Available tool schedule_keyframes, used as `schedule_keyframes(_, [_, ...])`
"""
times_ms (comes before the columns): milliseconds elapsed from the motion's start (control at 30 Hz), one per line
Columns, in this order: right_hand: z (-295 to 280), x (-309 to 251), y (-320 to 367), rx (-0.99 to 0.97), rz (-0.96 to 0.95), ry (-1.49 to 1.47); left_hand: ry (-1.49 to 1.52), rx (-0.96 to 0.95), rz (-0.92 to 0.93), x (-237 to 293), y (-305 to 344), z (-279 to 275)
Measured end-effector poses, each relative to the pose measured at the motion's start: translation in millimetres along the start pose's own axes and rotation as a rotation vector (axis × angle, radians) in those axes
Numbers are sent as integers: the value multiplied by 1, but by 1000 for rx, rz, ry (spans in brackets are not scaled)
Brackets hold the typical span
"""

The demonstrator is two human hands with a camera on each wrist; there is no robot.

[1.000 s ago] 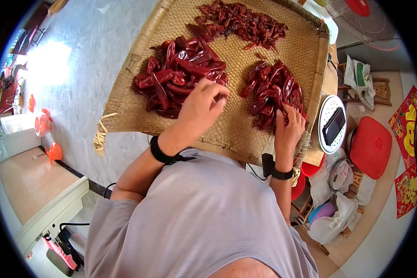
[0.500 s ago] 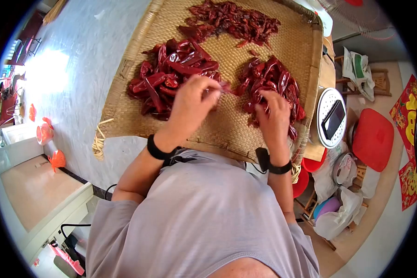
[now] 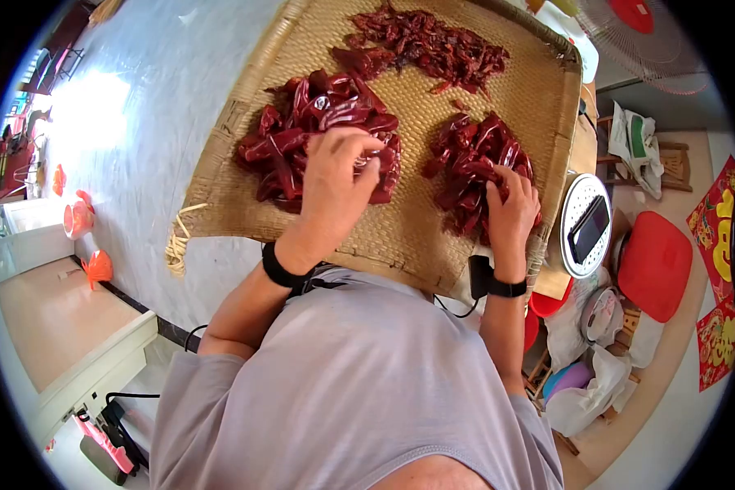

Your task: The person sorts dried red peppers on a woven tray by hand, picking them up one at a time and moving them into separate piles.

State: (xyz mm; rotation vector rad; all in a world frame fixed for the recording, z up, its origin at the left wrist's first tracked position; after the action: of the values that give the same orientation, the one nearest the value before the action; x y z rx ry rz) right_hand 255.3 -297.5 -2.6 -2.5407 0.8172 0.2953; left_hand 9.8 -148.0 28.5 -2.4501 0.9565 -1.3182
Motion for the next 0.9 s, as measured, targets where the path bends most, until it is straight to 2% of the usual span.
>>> schedule_keyframes(100, [-2,-21,10,-63,143,-459,356,-249,-305,2,9,21])
schedule_keyframes(133, [-2,-35,13,-54,23,-479,393,-305,-320,7,12,26])
schedule_keyframes(233, [20,-53,30,-277,271,-847,476,-406,-257,13,19,40])
schedule_keyframes(267, [21,-60,31,-300,245,-841,475,-410,-179,9,21,44])
schedule_keyframes(367, [20,-69,29,-315,182,-817,304,-381,-95,3,17,37])
schedule_keyframes(433, [23,-65,19,-306,187,-776,213,-270,-192,-2,3,23])
schedule_keyframes(467, [25,-63,15,-319,145,-666,217,-152,-187,-5,-3,16])
schedule_keyframes(567, [35,-59,6,-426,101,-353,154,-1,-226,-11,-21,-2])
schedule_keyframes(600, [42,-61,5,-376,12,-320,110,-44,-322,-16,-27,-3])
schedule_keyframes(700, [58,-64,7,-395,-2,-88,72,-14,-276,-36,-36,0])
schedule_keyframes(833, [71,-68,7,-402,16,86,170,-23,-314,-44,-34,11])
schedule_keyframes(900, [69,-63,6,-326,-5,-17,110,-72,-267,-37,-28,10])
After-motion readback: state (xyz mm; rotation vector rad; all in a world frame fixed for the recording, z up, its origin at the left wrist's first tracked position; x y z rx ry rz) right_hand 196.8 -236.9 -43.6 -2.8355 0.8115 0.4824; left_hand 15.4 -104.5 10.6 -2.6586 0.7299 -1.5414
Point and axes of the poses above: each hand's wrist, its own y-axis away from the middle knuckle, its own z-axis out of the palm, x = y × z, the point moved 5 cm from there along -y, towards the middle knuckle, and after that the axes turned 6 degrees about x, right-handed, at the moved point
